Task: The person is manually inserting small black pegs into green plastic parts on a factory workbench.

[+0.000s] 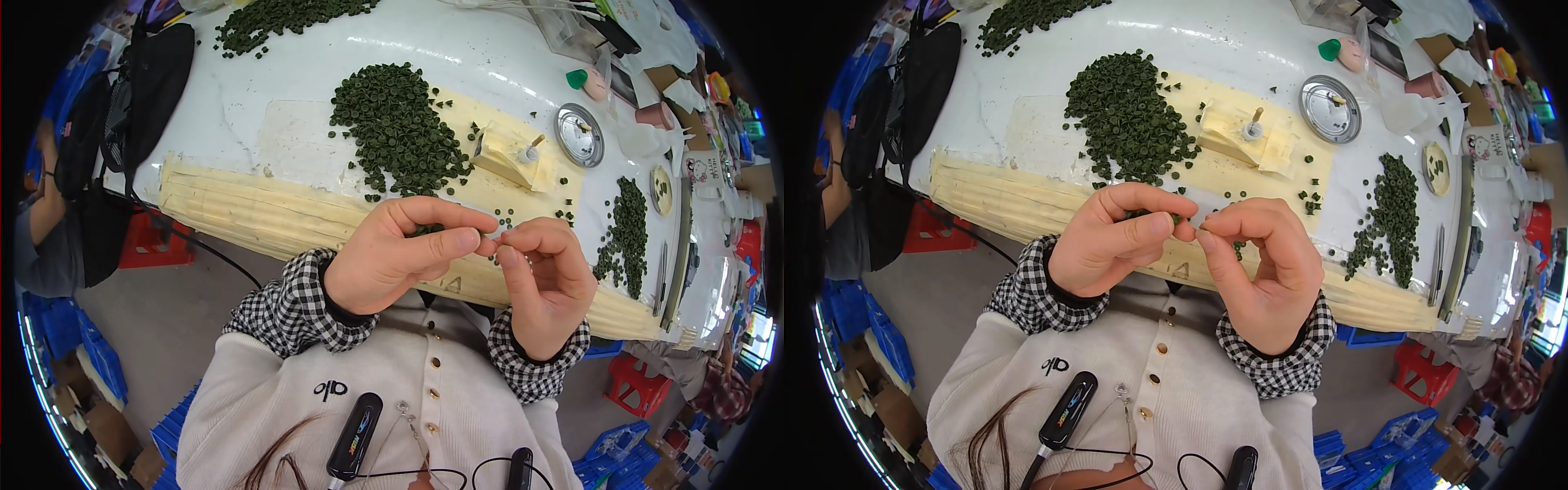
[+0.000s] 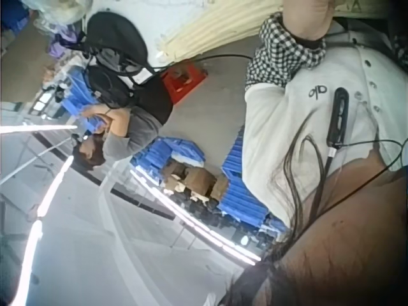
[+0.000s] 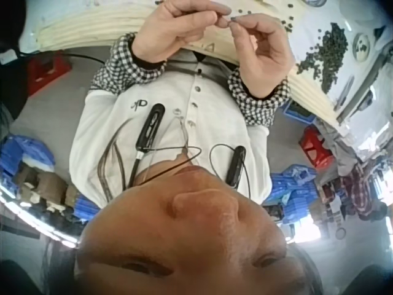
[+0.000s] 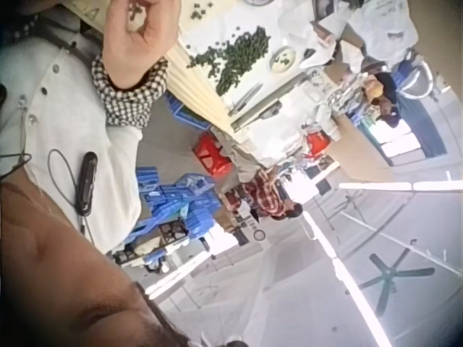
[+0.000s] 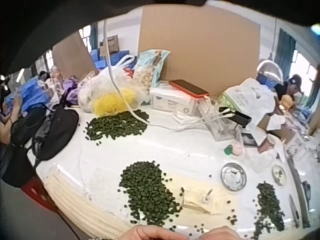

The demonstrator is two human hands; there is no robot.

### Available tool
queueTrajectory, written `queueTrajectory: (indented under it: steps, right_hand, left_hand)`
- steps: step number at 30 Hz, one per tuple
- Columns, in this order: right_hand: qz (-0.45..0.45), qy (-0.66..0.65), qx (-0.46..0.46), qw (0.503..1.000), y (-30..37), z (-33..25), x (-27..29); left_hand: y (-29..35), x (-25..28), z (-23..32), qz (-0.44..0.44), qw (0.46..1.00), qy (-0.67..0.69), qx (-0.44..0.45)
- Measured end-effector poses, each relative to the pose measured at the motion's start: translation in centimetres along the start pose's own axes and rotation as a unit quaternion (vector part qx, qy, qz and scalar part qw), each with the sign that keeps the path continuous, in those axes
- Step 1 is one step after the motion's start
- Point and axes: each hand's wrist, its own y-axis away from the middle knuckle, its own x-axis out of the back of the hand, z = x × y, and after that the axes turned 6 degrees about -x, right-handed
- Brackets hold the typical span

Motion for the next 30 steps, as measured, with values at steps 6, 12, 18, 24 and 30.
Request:
queueTrajectory:
  steps: [6, 12, 18, 24, 30]
  right_hand:
    - [-0.005, 0.035, 0.033, 0.999, 0.0, 0.1, 0.0]
    - [0.019, 0.086, 0.08, 0.993, -0.1, 0.0, -0.6]
    - [0.039, 0.135, 0.12, 0.983, -0.2, 0.0, -1.0]
    - [0.062, 0.156, 0.151, 0.974, 0.0, -0.1, -1.7]
    - [0.046, 0.227, 0.231, 0.945, 0.1, 0.2, -1.9]
  left_hand:
    - [-0.1, -0.5, -0.6, 0.038, 0.996, -0.057, -0.052]
    - [0.0, -0.6, -0.7, 0.059, 0.988, -0.118, -0.084]
    - [0.1, -0.7, -0.6, 0.056, 0.994, -0.078, -0.06]
    - [-0.1, -0.4, -1.1, 0.046, 0.998, -0.018, -0.039]
    - [-0.1, 0.1, -0.8, 0.03, 0.996, 0.088, 0.014]
